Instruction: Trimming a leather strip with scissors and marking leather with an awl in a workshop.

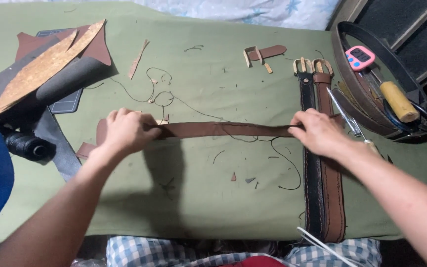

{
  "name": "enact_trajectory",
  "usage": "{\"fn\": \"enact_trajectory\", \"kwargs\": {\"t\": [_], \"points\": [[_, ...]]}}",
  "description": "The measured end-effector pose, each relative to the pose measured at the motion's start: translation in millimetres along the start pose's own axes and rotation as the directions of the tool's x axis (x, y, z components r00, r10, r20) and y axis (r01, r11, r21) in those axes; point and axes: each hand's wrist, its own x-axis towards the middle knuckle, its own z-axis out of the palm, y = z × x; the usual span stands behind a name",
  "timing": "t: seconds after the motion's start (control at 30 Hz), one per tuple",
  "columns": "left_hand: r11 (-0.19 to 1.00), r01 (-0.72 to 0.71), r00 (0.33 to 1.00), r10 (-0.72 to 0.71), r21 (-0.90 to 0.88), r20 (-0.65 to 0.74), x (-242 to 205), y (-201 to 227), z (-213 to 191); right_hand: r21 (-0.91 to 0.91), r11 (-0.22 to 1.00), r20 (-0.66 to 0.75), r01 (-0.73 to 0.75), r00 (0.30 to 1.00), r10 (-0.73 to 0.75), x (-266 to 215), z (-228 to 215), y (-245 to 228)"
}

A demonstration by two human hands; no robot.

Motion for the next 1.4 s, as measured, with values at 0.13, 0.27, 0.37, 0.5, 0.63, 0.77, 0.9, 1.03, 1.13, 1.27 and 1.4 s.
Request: {"fn": "enact_trajectory", "kwargs": {"t": [0.13, 0.27, 0.37, 0.5, 0.63, 0.77, 0.9, 1.03, 1.13, 1.27, 1.4], "points": [[0.950, 0.124, 0.989, -0.095, -0.288, 0.113, 10.0, -17.9, -16.3, 0.120, 0.993, 0.018, 0.024, 0.999, -0.027, -11.4, -50.7, -6.2], [0.910, 0.206, 0.971, -0.145, -0.360, 0.188, -15.7, 19.1, -73.2, -0.085, 0.996, 0.087, -0.019, 0.996, 0.026, 21.1, -83.2, 37.9], [0.925, 0.213, 0.961, -0.139, -0.315, 0.240, -14.2, 38.8, -69.0, -0.214, 0.964, 0.094, -0.155, 0.980, 0.178, 22.3, -96.5, 56.8], [0.933, 0.192, 0.961, -0.115, -0.305, 0.252, 2.6, 47.4, -23.6, -0.266, 0.946, 0.097, -0.187, 0.971, 0.219, 23.5, -77.6, 60.1], [0.955, 0.173, 0.969, -0.122, -0.241, 0.215, 19.5, 28.5, 19.8, -0.071, 0.997, -0.138, 0.002, 0.990, -0.011, 18.7, -35.0, 24.6], [0.994, 0.100, 0.995, -0.100, -0.037, -0.009, 15.7, 52.1, 18.9, 0.104, 0.980, -0.243, 0.172, 0.960, -0.142, 13.4, 20.1, -34.6], [0.962, -0.135, 0.979, 0.093, -0.236, -0.182, 12.2, 103.1, 24.2, 0.324, 0.945, -0.018, -0.049, 0.998, 0.058, 3.0, 31.4, -77.5], [0.840, -0.097, 0.995, 0.083, -0.533, -0.050, 18.6, 153.8, 51.5, 0.325, 0.943, -0.054, -0.068, 0.994, 0.090, 7.1, 50.3, -75.1], [0.786, -0.030, 1.000, 0.028, -0.617, -0.013, 1.1, 177.3, 38.0, 0.420, 0.904, -0.130, -0.085, 0.980, 0.152, 15.7, 64.9, -68.6], [0.763, 0.060, 0.998, -0.056, -0.643, 0.027, 19.8, 177.4, 61.4, 0.579, 0.787, -0.002, -0.212, 0.965, 0.261, 7.9, 44.4, -82.9], [0.701, 0.128, 0.992, -0.083, -0.701, 0.098, 16.0, 181.2, 50.4, 0.621, 0.737, 0.028, -0.267, 0.947, 0.320, 35.7, 64.4, -62.5]]}}
